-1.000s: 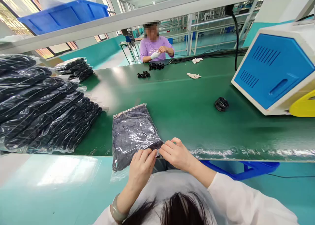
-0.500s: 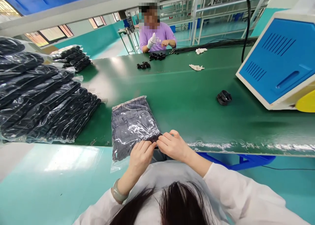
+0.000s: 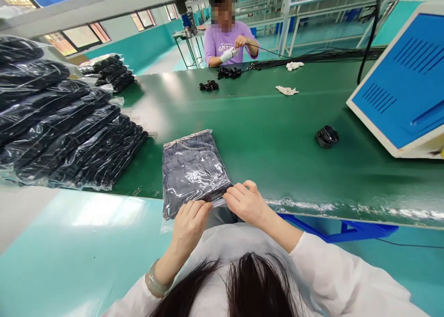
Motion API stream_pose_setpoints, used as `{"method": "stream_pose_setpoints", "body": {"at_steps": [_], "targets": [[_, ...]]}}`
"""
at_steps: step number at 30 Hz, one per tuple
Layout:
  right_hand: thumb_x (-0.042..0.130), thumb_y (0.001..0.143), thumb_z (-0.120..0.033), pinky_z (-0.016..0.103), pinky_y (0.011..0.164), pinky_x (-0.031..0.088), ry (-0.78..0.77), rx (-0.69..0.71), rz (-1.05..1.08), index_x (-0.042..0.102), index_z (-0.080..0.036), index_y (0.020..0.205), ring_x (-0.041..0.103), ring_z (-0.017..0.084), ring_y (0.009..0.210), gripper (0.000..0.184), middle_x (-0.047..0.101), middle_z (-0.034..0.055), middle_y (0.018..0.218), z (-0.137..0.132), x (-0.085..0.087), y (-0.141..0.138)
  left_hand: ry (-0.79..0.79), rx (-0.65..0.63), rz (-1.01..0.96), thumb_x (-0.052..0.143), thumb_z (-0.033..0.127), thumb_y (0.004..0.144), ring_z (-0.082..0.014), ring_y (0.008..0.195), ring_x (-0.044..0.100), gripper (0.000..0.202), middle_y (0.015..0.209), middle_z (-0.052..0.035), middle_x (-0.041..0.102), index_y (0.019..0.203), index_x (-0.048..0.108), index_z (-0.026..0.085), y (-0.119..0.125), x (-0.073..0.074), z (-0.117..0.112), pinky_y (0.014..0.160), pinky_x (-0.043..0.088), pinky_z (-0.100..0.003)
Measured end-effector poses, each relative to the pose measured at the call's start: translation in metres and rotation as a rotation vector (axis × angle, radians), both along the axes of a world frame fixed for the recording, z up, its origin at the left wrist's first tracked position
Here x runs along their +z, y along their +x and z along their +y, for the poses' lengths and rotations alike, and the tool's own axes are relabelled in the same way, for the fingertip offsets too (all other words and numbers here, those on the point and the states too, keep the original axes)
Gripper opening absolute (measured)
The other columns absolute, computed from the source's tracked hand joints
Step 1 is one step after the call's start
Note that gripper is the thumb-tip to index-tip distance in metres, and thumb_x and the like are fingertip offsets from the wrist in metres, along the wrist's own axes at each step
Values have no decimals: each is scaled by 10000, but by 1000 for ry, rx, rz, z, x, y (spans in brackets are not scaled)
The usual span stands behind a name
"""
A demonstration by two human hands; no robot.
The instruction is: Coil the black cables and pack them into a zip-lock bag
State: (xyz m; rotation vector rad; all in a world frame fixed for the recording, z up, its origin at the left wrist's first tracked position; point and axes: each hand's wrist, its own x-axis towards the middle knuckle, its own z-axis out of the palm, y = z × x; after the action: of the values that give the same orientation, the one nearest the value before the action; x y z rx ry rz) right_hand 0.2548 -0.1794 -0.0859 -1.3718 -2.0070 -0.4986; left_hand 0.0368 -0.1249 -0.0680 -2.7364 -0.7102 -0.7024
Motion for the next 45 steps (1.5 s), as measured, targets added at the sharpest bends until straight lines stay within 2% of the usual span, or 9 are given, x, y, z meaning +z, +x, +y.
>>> {"method": "stream_pose_setpoints", "body": {"at_steps": [4,8,13,18,23,34,38,40,45], "targets": [[582,954,-84,361,824,273,-37,41,-29,646,-181,926,574,131,815,119,717,-8,871,-2,-5,5,-4,16,-18,609,136,941,-193,764,553,64,875,-41,687,992,629,170,5,2,-1,679,376,-340],[567,977,-107,369,813,265,-29,79,-24,649,-189,907,560,131,813,135,720,-11,855,-1,-6,9,1,31,-18,636,187,937,-200,764,551,106,888,-45,687,1041,632,170,15,5,-1,685,379,-345],[563,984,-107,370,812,261,-4,88,-27,652,-197,898,569,129,827,152,731,-20,860,-1,-3,9,-1,17,-32,635,147,925,-195,768,541,78,898,-45,685,999,632,170,23,3,-1,707,392,-341],[612,972,-189,375,847,276,-56,61,68,656,-186,991,603,137,830,49,738,0,904,-2,1,5,-16,28,-18,619,148,934,-194,773,538,43,883,-40,674,965,624,177,24,1,-2,684,378,-346],[586,953,-134,369,831,273,-48,82,27,642,-184,904,604,132,810,89,720,-14,840,0,3,1,-19,40,-2,605,152,942,-192,770,530,40,867,-36,661,940,625,186,26,4,-2,684,372,-350],[578,957,-123,360,814,271,-18,82,-4,628,-190,880,554,126,779,114,699,-20,801,3,0,1,-19,-39,4,548,92,943,-185,705,485,161,773,-23,630,827,615,183,31,0,4,637,336,-346],[600,936,-156,367,834,275,-38,38,39,628,-189,920,564,134,790,47,708,-11,838,4,0,-5,-24,-11,-5,602,161,951,-179,756,529,56,835,-24,660,985,643,179,25,2,0,675,368,-338],[597,942,-156,365,832,276,-33,47,35,632,-194,931,571,133,791,52,712,-12,843,4,2,-7,-31,27,-29,636,203,943,-179,779,550,100,869,-30,676,1041,645,187,16,5,-4,685,381,-337],[587,953,-110,361,795,273,-18,114,-1,633,-196,892,592,127,799,115,713,-24,823,5,5,-6,-38,119,-91,675,222,920,-189,807,575,137,895,-45,701,1050,656,185,-11,7,-13,695,401,-336]]}}
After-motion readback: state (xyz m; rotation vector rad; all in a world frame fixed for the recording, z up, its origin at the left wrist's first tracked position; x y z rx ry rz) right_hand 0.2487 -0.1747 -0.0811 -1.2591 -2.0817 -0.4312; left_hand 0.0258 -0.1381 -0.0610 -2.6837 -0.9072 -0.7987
